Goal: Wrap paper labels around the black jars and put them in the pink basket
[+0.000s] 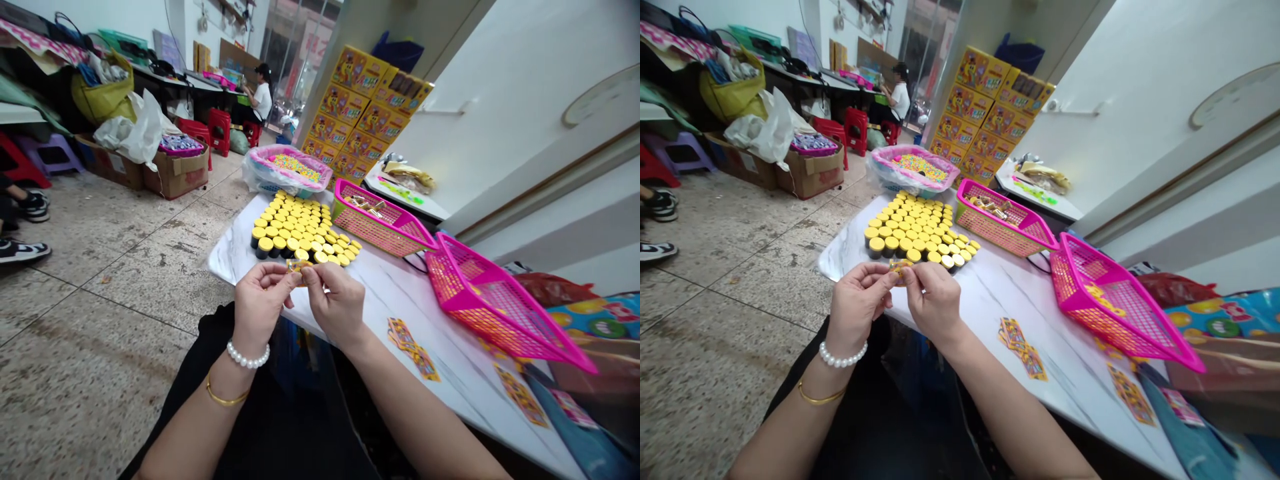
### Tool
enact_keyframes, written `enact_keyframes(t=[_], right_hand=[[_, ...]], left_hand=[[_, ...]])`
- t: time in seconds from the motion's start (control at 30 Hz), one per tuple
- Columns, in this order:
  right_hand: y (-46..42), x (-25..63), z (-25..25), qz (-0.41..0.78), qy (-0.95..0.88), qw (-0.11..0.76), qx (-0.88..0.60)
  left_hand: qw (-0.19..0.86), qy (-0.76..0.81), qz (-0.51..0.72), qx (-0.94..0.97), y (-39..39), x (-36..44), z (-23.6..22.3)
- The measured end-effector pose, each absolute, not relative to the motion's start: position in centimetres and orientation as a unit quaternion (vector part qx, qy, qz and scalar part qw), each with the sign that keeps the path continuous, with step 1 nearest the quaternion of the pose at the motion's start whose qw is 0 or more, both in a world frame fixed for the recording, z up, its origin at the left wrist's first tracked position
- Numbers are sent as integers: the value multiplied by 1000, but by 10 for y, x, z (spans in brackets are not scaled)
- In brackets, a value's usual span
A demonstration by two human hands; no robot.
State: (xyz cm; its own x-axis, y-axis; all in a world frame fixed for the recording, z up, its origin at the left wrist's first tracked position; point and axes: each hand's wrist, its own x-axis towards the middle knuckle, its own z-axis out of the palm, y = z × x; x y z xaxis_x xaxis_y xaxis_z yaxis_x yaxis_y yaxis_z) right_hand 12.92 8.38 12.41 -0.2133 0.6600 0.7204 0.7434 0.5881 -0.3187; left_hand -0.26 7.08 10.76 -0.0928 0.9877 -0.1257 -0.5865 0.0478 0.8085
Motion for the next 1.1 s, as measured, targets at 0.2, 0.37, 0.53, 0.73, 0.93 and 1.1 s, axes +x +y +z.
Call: enact_keyframes(t=[0.2, 0.37, 0.53, 0.73, 0.93, 1.1], right_hand=[[103, 135, 124, 2, -783, 407, -471], [128, 138, 113, -151, -739, 275, -596], [128, 134, 110, -127, -732, 259, -617], [106, 150, 133, 259, -640, 522, -500], [89, 149, 137, 415, -574, 553, -438], [85, 143, 138, 365, -578, 566, -461]], left_hand=[[677, 356, 595, 248, 76, -6, 104], [679, 359, 598, 230, 81, -11, 103], [685, 359, 601, 203, 84, -15, 105], [724, 324, 592, 143, 85, -18, 107], [778, 260, 560, 117, 84, -15, 109], [785, 247, 552, 135, 84, -13, 105]])
